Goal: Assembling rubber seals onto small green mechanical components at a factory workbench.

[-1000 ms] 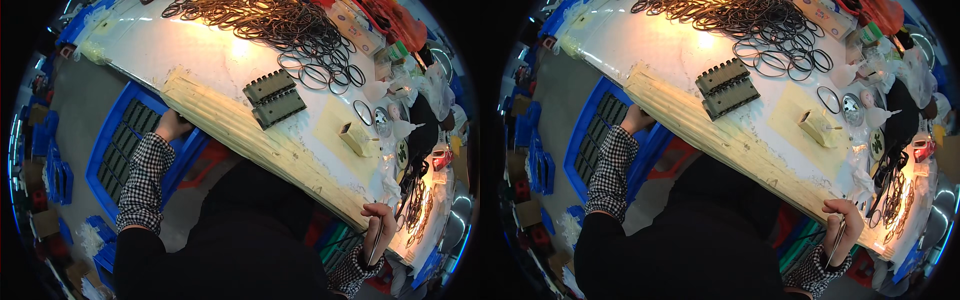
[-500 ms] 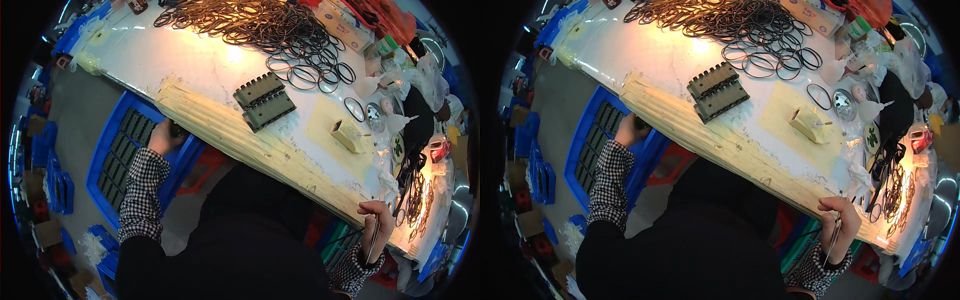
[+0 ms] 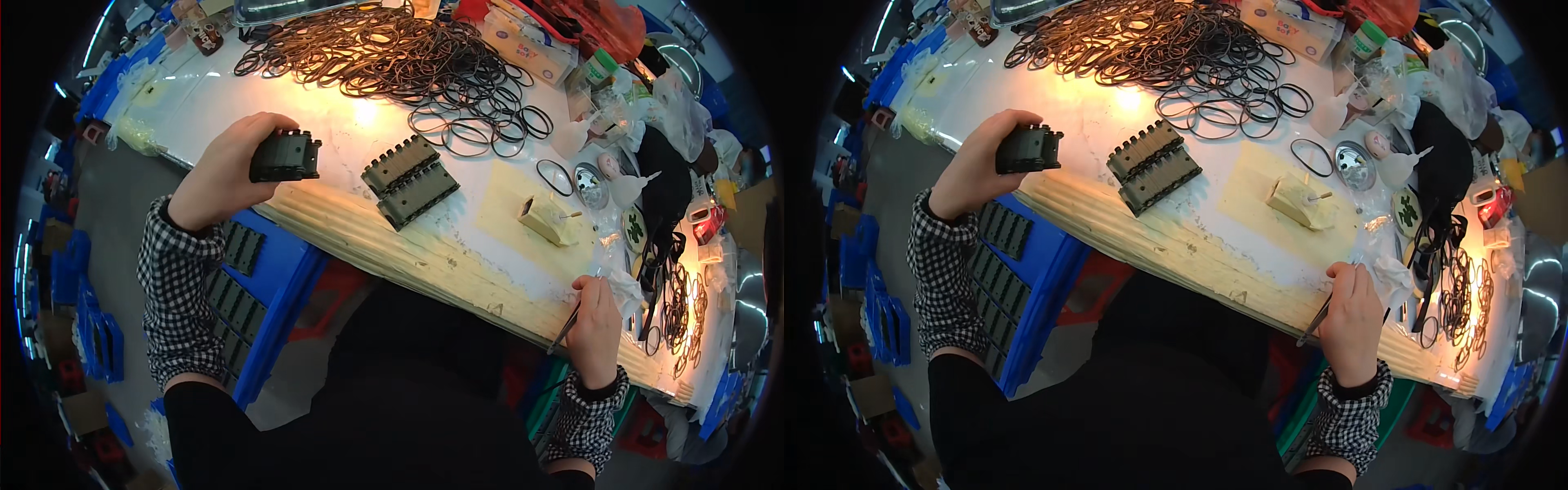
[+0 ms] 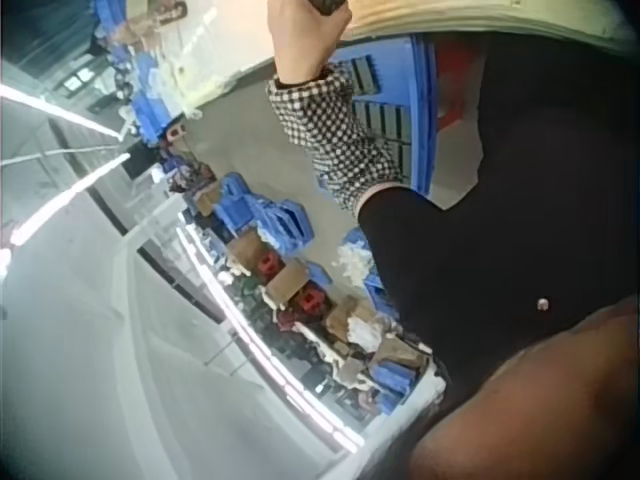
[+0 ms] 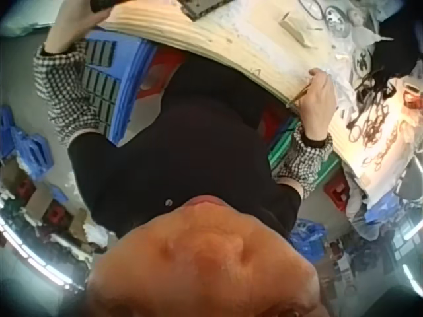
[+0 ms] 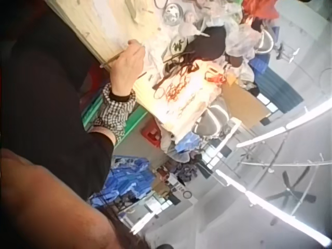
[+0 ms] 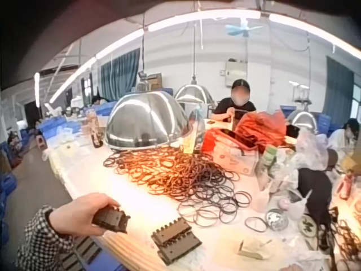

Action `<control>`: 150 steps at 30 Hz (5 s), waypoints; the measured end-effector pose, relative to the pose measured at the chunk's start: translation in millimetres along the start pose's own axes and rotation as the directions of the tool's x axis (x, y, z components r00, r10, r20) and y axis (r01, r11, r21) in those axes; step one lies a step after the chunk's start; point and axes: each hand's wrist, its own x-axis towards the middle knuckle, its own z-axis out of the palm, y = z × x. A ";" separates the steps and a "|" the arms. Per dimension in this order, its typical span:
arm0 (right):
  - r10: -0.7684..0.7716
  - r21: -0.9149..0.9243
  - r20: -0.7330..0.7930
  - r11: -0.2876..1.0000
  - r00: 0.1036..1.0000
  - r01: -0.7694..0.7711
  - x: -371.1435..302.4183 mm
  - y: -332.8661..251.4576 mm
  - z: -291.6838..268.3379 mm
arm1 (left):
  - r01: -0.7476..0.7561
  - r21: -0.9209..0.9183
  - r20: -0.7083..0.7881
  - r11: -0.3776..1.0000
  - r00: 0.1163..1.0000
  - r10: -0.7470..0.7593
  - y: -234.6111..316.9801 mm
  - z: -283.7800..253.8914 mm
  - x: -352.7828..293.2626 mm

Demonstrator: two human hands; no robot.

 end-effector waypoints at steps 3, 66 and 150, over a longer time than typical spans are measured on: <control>0.015 -0.070 0.029 0.997 0.999 -0.013 1.8 6.3 4.0 | -0.167 0.043 0.181 0.985 0.971 0.157 -27.5 14.8 59.9; 0.756 -0.013 -0.061 0.653 0.652 -0.757 -107.8 426.0 -38.7 | 0.120 -0.675 -0.182 0.728 0.929 -0.322 -38.7 90.7 122.2; -0.037 0.907 0.404 -0.116 0.914 -0.406 45.5 -13.3 -3.5 | 0.430 -0.741 0.484 -0.516 0.875 0.034 177.1 149.0 38.2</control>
